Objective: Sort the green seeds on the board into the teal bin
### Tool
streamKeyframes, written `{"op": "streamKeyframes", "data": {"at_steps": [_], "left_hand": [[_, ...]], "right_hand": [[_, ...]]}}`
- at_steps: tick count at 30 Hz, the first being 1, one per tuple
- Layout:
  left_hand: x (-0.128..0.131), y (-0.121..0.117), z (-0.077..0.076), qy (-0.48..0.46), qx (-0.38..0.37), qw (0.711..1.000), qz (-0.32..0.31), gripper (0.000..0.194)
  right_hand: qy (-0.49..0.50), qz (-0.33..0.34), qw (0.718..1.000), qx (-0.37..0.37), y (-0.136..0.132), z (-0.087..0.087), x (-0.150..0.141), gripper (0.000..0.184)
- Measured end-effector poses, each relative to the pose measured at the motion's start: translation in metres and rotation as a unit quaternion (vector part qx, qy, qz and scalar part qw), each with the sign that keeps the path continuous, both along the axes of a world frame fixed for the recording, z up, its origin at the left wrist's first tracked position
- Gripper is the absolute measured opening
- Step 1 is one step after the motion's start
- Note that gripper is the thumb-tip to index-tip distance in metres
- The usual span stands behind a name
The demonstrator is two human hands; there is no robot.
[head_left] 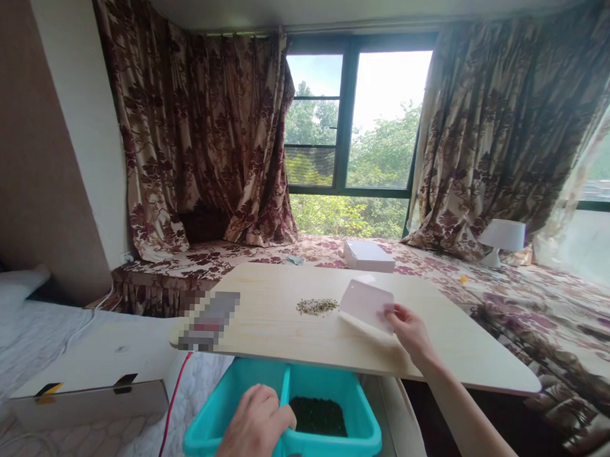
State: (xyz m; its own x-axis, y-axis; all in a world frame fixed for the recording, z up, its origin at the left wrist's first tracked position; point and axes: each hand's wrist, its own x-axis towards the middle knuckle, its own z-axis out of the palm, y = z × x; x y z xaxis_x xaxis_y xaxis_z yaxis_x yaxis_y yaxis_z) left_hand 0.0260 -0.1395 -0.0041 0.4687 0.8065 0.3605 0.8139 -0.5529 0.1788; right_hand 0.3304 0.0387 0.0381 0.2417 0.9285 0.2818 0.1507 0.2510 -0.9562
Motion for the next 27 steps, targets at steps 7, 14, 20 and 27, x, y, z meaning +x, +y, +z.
{"op": "streamKeyframes", "data": {"at_steps": [7, 14, 20, 27], "left_hand": [[0.006, -0.006, 0.015, -0.009, -0.049, 0.997, 0.054, 0.026], [0.006, -0.006, 0.013, -0.03, -0.045, 0.998, 0.038, 0.026], [0.008, -0.007, 0.01, -0.044, -0.025, 0.996, 0.069, 0.028], [0.001, -0.004, 0.012, -0.041, -0.039, 0.998, 0.033, 0.025]], "right_hand": [[-0.02, -0.02, 1.0, 0.005, 0.012, -0.007, -0.015, 0.024], [-0.021, 0.022, 1.0, 0.006, 0.005, -0.005, -0.018, 0.022], [-0.007, 0.038, 0.999, 0.014, 0.003, -0.002, -0.018, 0.027], [-0.012, 0.055, 0.998, 0.016, -0.001, 0.002, -0.025, 0.025]]}}
